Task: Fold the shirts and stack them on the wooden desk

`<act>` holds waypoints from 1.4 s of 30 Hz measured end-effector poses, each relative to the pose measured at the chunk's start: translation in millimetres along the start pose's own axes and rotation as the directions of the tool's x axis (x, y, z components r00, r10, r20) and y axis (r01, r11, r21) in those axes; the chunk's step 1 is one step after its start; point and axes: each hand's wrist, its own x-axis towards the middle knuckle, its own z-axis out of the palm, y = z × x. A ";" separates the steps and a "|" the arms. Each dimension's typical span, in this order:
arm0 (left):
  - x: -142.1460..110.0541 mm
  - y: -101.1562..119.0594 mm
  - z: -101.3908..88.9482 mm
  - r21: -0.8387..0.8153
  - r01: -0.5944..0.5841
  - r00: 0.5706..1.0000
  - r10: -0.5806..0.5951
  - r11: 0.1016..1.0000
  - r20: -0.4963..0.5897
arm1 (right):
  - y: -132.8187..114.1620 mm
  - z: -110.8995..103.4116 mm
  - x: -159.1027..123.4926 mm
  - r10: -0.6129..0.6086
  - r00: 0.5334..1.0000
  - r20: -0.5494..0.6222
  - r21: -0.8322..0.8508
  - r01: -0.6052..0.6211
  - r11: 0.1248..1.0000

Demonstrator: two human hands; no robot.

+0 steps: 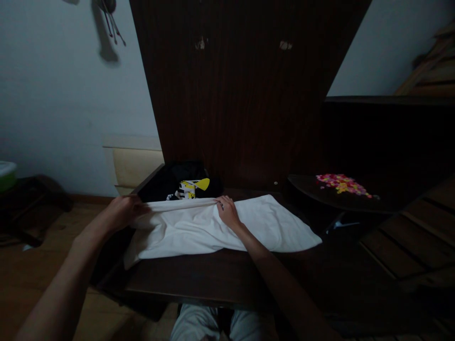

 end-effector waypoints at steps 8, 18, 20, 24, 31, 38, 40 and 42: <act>-2.4 -5.7 -21.7 -0.099 0.068 0.997 -0.070 0.993 -0.014 | 4.8 -0.9 0.7 0.107 0.992 -0.060 0.031 -0.105 0.994; -21.3 17.6 -38.6 -0.621 0.117 0.958 -0.252 0.775 -0.134 | 9.6 1.9 1.2 0.223 0.972 -0.077 0.059 -0.219 0.974; -21.0 25.6 -41.0 -0.645 0.065 0.977 -0.179 0.762 -0.113 | 6.1 0.0 1.2 0.212 0.973 -0.093 0.040 -0.209 0.977; -16.4 48.6 -40.7 -0.643 -0.034 0.997 -0.020 0.765 -0.077 | -20.4 -11.0 6.5 0.116 0.981 -0.154 0.112 -0.099 0.989; -8.7 93.9 -9.7 -0.734 -0.352 0.921 0.076 0.581 -0.381 | -113.0 -40.5 15.1 -0.163 0.982 0.091 0.574 0.082 0.815; -16.8 109.4 2.6 -0.721 -0.396 0.901 0.090 0.568 -0.425 | -143.3 -49.4 14.2 -0.142 0.988 0.064 0.610 0.074 0.789; -20.6 114.7 -1.4 -0.671 -0.375 0.899 0.076 0.640 -0.430 | -144.4 -50.6 15.1 -0.176 0.983 0.052 0.592 0.112 0.798; -23.8 120.1 -5.7 -0.602 -0.361 0.889 0.069 0.712 -0.452 | -146.3 -51.0 16.3 -0.207 0.977 0.045 0.579 0.144 0.803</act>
